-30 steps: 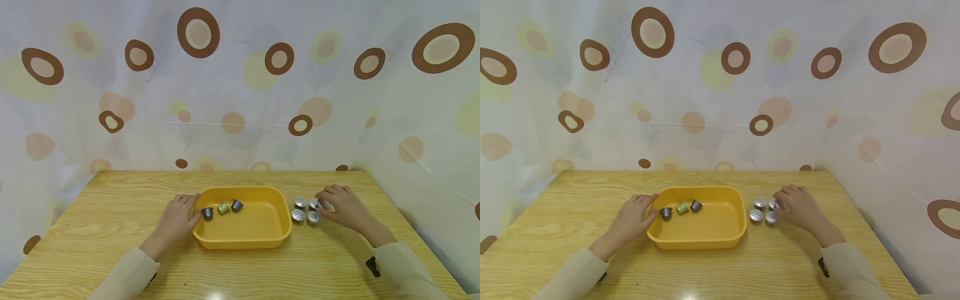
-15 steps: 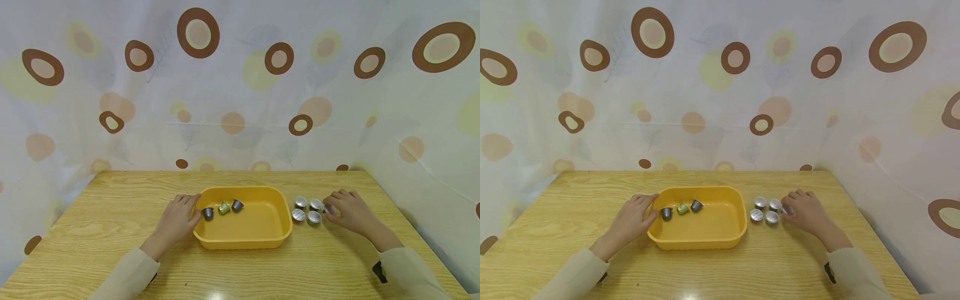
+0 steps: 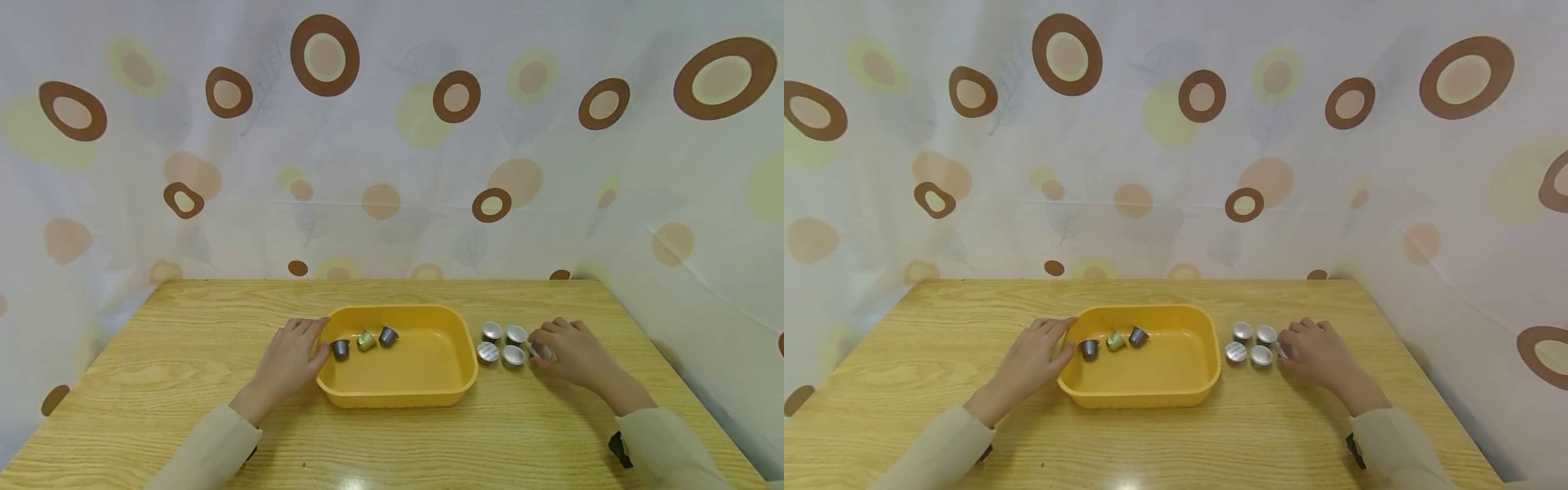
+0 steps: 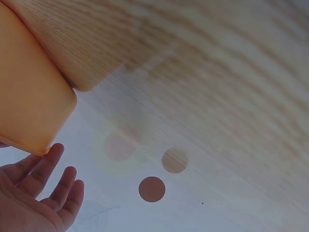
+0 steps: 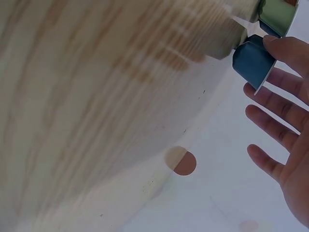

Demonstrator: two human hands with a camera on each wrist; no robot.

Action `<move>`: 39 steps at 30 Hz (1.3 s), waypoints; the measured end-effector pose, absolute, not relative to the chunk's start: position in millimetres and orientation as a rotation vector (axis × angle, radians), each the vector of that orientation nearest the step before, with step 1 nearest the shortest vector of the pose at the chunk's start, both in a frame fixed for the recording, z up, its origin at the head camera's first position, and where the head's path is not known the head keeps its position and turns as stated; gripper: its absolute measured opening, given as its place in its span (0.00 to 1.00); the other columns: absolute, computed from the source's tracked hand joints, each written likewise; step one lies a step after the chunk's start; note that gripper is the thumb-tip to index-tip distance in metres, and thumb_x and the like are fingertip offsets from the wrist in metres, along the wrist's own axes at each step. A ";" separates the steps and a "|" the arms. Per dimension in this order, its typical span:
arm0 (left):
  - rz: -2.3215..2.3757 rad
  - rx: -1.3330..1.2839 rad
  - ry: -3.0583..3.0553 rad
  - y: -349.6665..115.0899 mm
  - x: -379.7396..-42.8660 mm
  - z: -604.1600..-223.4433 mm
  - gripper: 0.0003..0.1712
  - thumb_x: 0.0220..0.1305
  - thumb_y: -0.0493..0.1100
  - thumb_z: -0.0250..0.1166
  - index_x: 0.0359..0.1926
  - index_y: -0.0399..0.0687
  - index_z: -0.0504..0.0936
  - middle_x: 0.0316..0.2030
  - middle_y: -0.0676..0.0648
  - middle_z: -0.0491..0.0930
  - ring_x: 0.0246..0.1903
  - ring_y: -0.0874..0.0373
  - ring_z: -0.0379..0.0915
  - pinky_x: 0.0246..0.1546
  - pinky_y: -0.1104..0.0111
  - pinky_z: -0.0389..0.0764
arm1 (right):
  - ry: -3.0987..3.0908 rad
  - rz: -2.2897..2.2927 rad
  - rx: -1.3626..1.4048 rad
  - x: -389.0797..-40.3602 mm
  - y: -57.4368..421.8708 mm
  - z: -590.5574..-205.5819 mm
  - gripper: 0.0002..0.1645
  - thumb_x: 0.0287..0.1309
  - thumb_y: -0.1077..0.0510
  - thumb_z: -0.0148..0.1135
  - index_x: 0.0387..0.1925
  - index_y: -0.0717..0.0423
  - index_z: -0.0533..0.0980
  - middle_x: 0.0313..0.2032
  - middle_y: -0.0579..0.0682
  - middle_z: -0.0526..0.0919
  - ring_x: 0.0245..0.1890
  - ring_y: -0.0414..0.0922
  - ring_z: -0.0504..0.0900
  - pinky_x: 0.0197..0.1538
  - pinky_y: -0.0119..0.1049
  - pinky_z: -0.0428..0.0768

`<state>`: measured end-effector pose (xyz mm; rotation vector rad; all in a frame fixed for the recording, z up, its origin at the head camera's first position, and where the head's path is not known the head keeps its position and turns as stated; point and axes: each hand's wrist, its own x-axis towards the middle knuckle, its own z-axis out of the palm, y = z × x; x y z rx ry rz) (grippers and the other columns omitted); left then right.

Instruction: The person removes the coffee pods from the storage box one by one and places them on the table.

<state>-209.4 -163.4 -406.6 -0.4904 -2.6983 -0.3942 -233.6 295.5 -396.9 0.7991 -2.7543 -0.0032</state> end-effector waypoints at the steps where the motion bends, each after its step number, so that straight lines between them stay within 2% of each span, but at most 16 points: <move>1: -0.393 -0.490 -2.698 -163.2 -209.3 -406.6 0.24 0.61 0.48 0.54 0.58 0.46 0.73 0.49 0.48 0.79 0.50 0.51 0.70 0.48 0.57 0.73 | -2.759 -0.006 0.796 -233.9 295.3 -397.1 0.17 0.42 0.51 0.70 0.36 0.51 0.80 0.33 0.45 0.81 0.38 0.49 0.76 0.42 0.55 0.73; 29: -0.390 -0.490 -2.703 -163.3 -208.8 -406.0 0.24 0.62 0.48 0.54 0.58 0.46 0.72 0.48 0.48 0.79 0.50 0.51 0.70 0.49 0.57 0.73 | -2.784 0.020 0.756 -231.9 294.0 -394.0 0.20 0.41 0.48 0.70 0.38 0.51 0.80 0.36 0.47 0.82 0.40 0.50 0.76 0.41 0.55 0.72; 39: -0.382 -0.487 -2.705 -163.7 -209.1 -406.3 0.24 0.62 0.48 0.54 0.58 0.46 0.72 0.48 0.48 0.79 0.50 0.51 0.70 0.48 0.57 0.73 | -2.743 0.044 0.783 -231.6 291.5 -384.7 0.17 0.47 0.49 0.66 0.39 0.52 0.80 0.37 0.48 0.82 0.40 0.52 0.77 0.42 0.55 0.72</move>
